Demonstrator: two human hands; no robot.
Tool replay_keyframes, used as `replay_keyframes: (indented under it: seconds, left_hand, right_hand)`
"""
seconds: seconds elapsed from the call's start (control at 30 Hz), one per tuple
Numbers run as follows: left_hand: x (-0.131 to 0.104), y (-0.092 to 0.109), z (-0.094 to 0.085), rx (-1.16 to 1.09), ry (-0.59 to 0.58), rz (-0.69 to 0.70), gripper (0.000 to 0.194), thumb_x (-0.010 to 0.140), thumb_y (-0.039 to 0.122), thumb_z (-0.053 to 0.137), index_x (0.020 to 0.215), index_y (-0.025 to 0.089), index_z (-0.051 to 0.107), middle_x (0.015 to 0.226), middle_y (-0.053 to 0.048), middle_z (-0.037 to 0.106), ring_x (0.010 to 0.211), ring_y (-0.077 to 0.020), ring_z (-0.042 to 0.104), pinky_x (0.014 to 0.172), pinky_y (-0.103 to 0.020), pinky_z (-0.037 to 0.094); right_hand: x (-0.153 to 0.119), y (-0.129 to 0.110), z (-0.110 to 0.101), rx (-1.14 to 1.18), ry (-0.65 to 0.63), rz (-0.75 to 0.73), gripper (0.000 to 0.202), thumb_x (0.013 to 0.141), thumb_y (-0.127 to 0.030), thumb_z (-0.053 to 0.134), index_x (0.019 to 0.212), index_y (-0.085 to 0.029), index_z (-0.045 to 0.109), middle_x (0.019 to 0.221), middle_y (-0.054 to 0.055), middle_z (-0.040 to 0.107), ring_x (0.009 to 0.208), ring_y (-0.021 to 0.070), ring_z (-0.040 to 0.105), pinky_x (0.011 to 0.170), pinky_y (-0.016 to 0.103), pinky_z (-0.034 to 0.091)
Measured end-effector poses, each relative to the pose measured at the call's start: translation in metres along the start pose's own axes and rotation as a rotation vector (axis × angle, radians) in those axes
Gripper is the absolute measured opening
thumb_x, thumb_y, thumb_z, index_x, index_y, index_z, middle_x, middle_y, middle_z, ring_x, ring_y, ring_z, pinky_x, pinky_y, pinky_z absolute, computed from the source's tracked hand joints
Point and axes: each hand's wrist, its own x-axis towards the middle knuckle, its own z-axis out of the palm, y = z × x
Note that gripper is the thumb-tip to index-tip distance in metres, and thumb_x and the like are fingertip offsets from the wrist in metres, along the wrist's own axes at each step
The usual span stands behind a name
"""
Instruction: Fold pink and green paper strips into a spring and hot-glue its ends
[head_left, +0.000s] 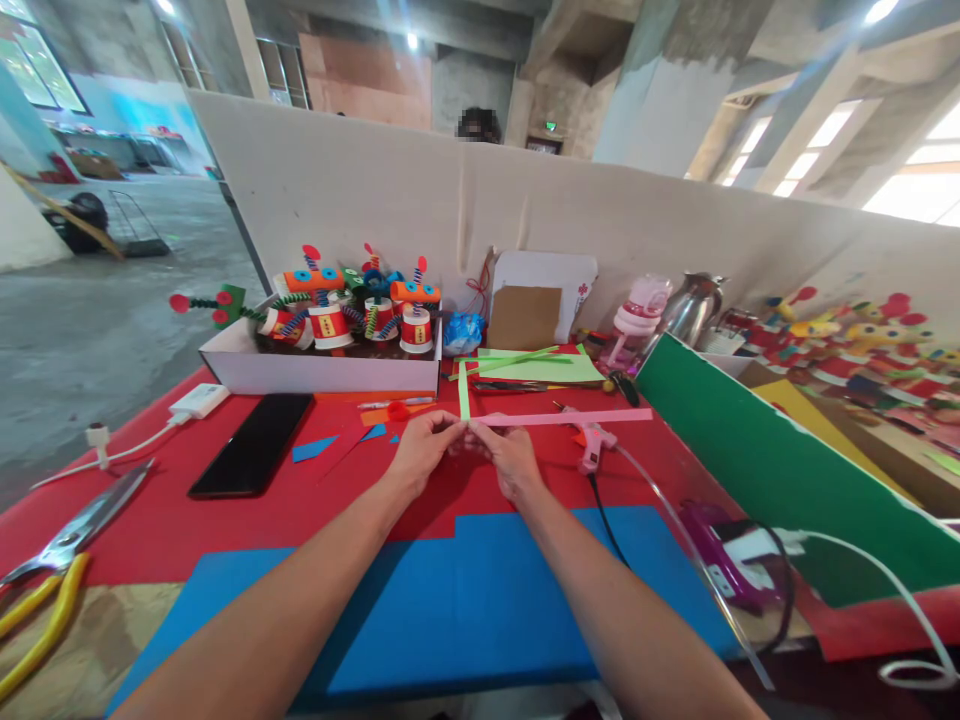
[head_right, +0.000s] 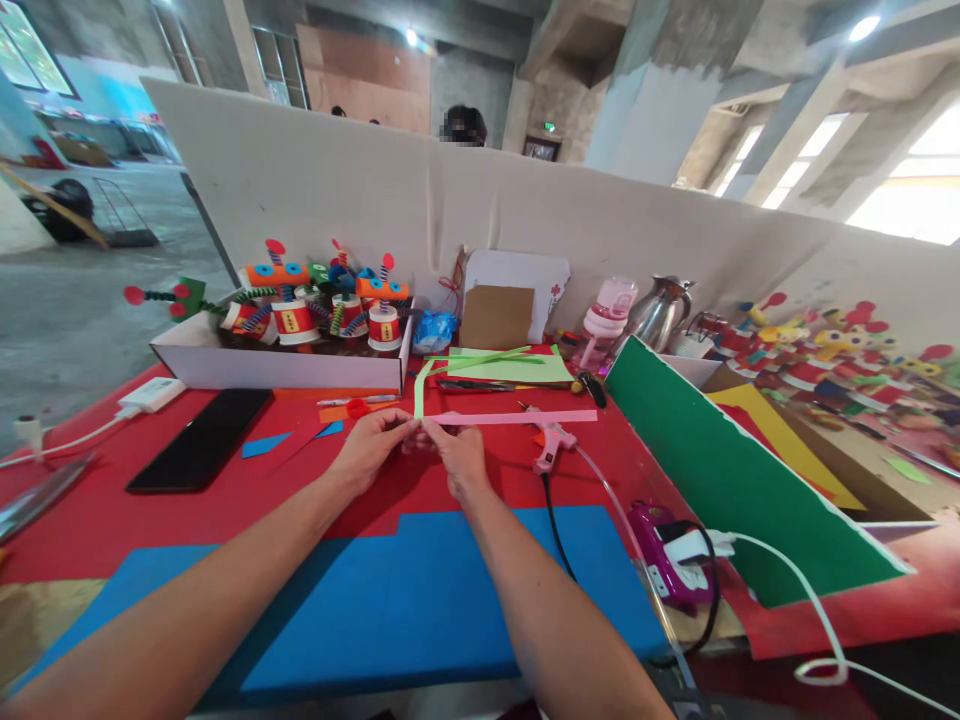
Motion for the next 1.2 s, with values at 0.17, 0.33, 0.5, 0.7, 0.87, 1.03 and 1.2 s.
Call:
replay_keyframes:
  seconds: [0.17, 0.33, 0.5, 0.7, 0.87, 1.03, 1.2]
  left_hand:
    - [0.002, 0.002, -0.003, -0.127, 0.024, -0.044, 0.030, 0.055, 0.040, 0.076, 0.062, 0.015, 0.060, 0.055, -0.001, 0.061, 0.049, -0.0107, 0.052, 0.048, -0.023, 0.041]
    - [0.002, 0.004, -0.003, -0.144, 0.024, -0.039, 0.028, 0.054, 0.036, 0.077, 0.061, 0.014, 0.061, 0.054, -0.001, 0.060, 0.049, -0.0088, 0.050, 0.049, -0.022, 0.038]
    - [0.001, 0.004, -0.001, -0.088, 0.010, -0.025, 0.026, 0.056, 0.036, 0.074, 0.060, 0.014, 0.061, 0.055, -0.002, 0.062, 0.047, -0.0083, 0.047, 0.049, -0.022, 0.037]
    - [0.000, 0.005, 0.000, -0.064, 0.027, -0.038, 0.024, 0.056, 0.035, 0.073, 0.056, 0.015, 0.059, 0.049, 0.000, 0.057, 0.044, -0.0076, 0.045, 0.046, -0.022, 0.035]
    - [-0.003, 0.005, 0.002, -0.082, 0.033, -0.077, 0.023, 0.055, 0.033, 0.072, 0.054, 0.015, 0.058, 0.048, 0.000, 0.055, 0.044, -0.0080, 0.045, 0.045, -0.022, 0.034]
    - [-0.005, 0.007, 0.003, -0.080, 0.029, -0.094, 0.019, 0.054, 0.029, 0.071, 0.055, 0.014, 0.059, 0.048, 0.000, 0.057, 0.044, -0.0083, 0.046, 0.045, -0.022, 0.034]
    - [-0.006, 0.009, 0.003, -0.055, 0.005, -0.066, 0.018, 0.057, 0.030, 0.071, 0.058, 0.014, 0.061, 0.051, -0.001, 0.059, 0.045, -0.0084, 0.047, 0.046, -0.022, 0.035]
  right_hand:
    - [0.003, -0.001, -0.005, 0.032, -0.108, 0.057, 0.026, 0.050, -0.028, 0.082, 0.067, -0.015, 0.068, 0.061, 0.001, 0.068, 0.058, 0.0121, 0.062, 0.066, 0.027, 0.052]
    - [0.009, 0.002, -0.010, 0.121, -0.103, 0.091, 0.030, 0.046, -0.031, 0.085, 0.064, -0.016, 0.067, 0.060, -0.001, 0.066, 0.057, 0.0108, 0.060, 0.064, 0.025, 0.052]
    - [0.009, 0.005, -0.011, 0.103, -0.109, 0.107, 0.031, 0.047, -0.036, 0.084, 0.064, -0.015, 0.068, 0.059, 0.000, 0.065, 0.055, 0.0105, 0.059, 0.062, 0.026, 0.051]
    - [0.007, 0.005, -0.009, 0.100, -0.086, 0.129, 0.034, 0.044, -0.036, 0.086, 0.062, -0.016, 0.067, 0.057, -0.002, 0.064, 0.053, 0.0088, 0.056, 0.060, 0.024, 0.050]
    - [0.005, 0.004, -0.007, 0.039, -0.073, 0.120, 0.032, 0.047, -0.037, 0.083, 0.060, -0.015, 0.064, 0.053, -0.003, 0.059, 0.049, 0.0073, 0.052, 0.055, 0.022, 0.046]
    - [0.003, 0.003, -0.006, 0.003, -0.084, 0.093, 0.032, 0.051, -0.041, 0.081, 0.066, -0.017, 0.064, 0.053, -0.004, 0.059, 0.049, 0.0071, 0.050, 0.053, 0.021, 0.043]
    - [0.004, 0.004, -0.005, 0.002, -0.062, 0.091, 0.032, 0.050, -0.039, 0.082, 0.066, -0.017, 0.065, 0.051, -0.005, 0.057, 0.049, 0.0070, 0.049, 0.053, 0.021, 0.041]
